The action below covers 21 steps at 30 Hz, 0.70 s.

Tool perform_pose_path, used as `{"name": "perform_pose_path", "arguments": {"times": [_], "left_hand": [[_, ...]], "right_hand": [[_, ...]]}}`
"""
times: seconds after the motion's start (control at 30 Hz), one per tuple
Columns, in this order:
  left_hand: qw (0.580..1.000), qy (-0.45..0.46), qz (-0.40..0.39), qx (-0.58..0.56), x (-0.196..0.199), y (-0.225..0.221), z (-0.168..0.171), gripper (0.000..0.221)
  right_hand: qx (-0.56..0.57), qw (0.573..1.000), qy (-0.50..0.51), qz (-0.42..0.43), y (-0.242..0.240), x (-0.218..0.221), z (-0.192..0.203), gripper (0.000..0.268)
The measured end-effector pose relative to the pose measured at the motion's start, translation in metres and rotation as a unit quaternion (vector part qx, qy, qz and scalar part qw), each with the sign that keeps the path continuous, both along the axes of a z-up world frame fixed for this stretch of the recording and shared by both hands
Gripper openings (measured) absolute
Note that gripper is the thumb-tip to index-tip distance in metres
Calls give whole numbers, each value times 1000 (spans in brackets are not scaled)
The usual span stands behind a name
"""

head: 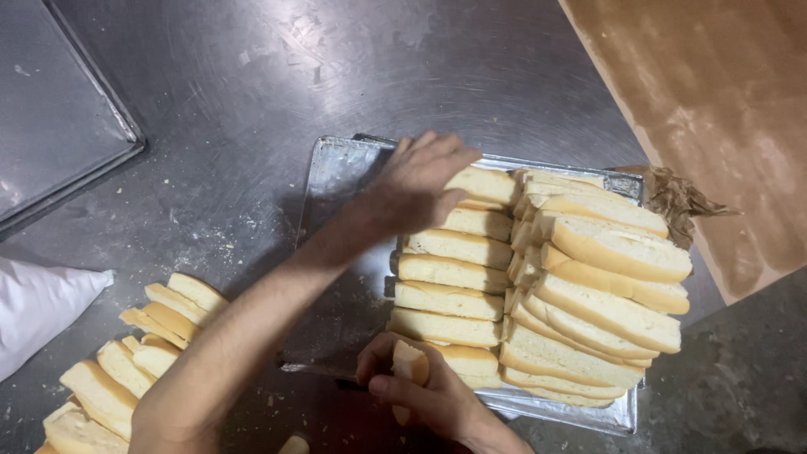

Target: The person organizes pieces of bread by picking them up from a pile and stacking them onto a metal tray.

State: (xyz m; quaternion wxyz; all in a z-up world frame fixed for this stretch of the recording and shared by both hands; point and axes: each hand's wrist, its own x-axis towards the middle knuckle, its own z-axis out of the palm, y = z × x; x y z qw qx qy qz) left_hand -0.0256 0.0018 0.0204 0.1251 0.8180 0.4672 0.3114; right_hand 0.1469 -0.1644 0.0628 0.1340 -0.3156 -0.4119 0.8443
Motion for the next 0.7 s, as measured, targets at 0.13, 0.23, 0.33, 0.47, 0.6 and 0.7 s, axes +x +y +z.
{"name": "perform_pose_path", "arguments": {"times": [0.13,0.23,0.33,0.47,0.6,0.7], "left_hand": [[997,-35,-22,-67,10,-5,-16,44],[996,-50,-33,-68,8,1,-25,50],[997,-59,-45,-19,8,3,-32,53],[999,-8,-29,-13,7,11,-28,49],[977,-4,-54,-205,4,29,-8,52],[944,-44,-14,-326,-6,38,9,38]], "right_hand": [[-2,999,16,28,-1,-4,-1,25],[-8,1000,1,11,1,-1,0,23],[18,1000,-14,-5,1,2,-1,23],[27,1000,4,-1,2,-1,-4,23],[-7,1000,-5,8,2,1,-7,24],[0,1000,-9,-2,3,3,-7,24]]}}
